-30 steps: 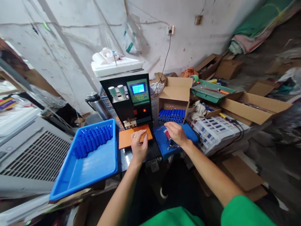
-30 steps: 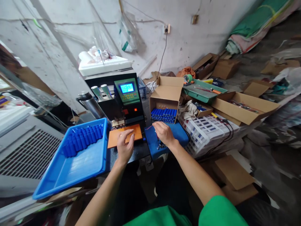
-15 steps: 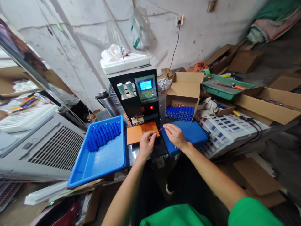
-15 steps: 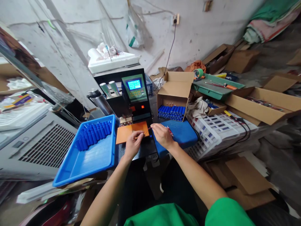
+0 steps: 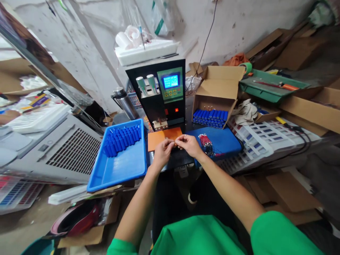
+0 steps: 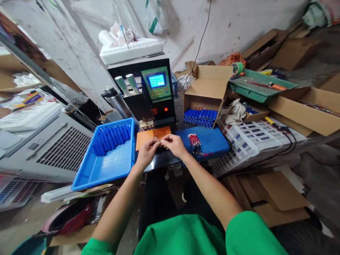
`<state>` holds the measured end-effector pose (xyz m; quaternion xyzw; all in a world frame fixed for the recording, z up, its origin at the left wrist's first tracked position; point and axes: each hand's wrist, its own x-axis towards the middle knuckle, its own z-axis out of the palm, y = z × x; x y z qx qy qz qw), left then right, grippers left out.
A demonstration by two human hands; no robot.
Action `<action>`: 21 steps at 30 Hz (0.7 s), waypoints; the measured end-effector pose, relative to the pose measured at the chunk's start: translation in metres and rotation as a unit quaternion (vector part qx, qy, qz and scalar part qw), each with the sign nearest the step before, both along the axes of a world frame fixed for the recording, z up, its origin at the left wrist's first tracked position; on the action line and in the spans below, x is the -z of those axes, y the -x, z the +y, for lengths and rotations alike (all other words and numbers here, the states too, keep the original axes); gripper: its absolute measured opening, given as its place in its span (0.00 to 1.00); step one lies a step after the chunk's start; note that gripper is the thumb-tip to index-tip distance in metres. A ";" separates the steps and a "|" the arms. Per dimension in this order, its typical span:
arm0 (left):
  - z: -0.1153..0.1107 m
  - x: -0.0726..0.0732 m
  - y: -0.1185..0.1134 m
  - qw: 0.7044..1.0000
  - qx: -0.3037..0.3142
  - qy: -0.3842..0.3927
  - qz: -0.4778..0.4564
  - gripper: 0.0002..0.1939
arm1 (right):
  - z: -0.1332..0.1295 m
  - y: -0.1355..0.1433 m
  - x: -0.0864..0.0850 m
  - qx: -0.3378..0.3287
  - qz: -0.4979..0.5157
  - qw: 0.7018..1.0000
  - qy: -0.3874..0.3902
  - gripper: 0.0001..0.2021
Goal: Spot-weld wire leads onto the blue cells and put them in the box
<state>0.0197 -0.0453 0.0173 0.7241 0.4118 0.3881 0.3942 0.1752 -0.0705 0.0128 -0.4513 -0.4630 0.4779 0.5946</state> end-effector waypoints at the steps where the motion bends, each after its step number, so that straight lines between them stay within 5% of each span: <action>1: -0.001 0.000 0.002 1.000 0.003 0.006 0.001 0.12 | -0.001 0.001 0.000 -0.006 -0.011 1.000 -0.001 0.16; 6: -0.006 -0.003 0.026 0.998 -0.040 -0.011 0.043 0.11 | -0.002 0.005 0.006 0.022 -0.050 0.998 -0.012 0.14; 10: 0.015 -0.011 0.080 0.973 -0.148 -0.094 0.151 0.10 | 0.010 0.011 0.016 0.063 -0.025 0.998 -0.009 0.15; 15: 0.063 -0.016 0.148 0.858 -0.233 -0.129 0.440 0.23 | 0.030 0.025 0.020 0.067 -0.036 0.997 -0.011 0.16; 18: 0.083 -0.011 0.164 0.786 -0.211 -0.132 0.566 0.32 | 0.037 0.032 0.021 0.065 -0.049 0.997 -0.005 0.16; 21: 0.093 -0.004 0.167 0.757 -0.185 -0.140 0.611 0.33 | 0.040 0.034 0.025 0.062 -0.050 0.997 0.003 0.17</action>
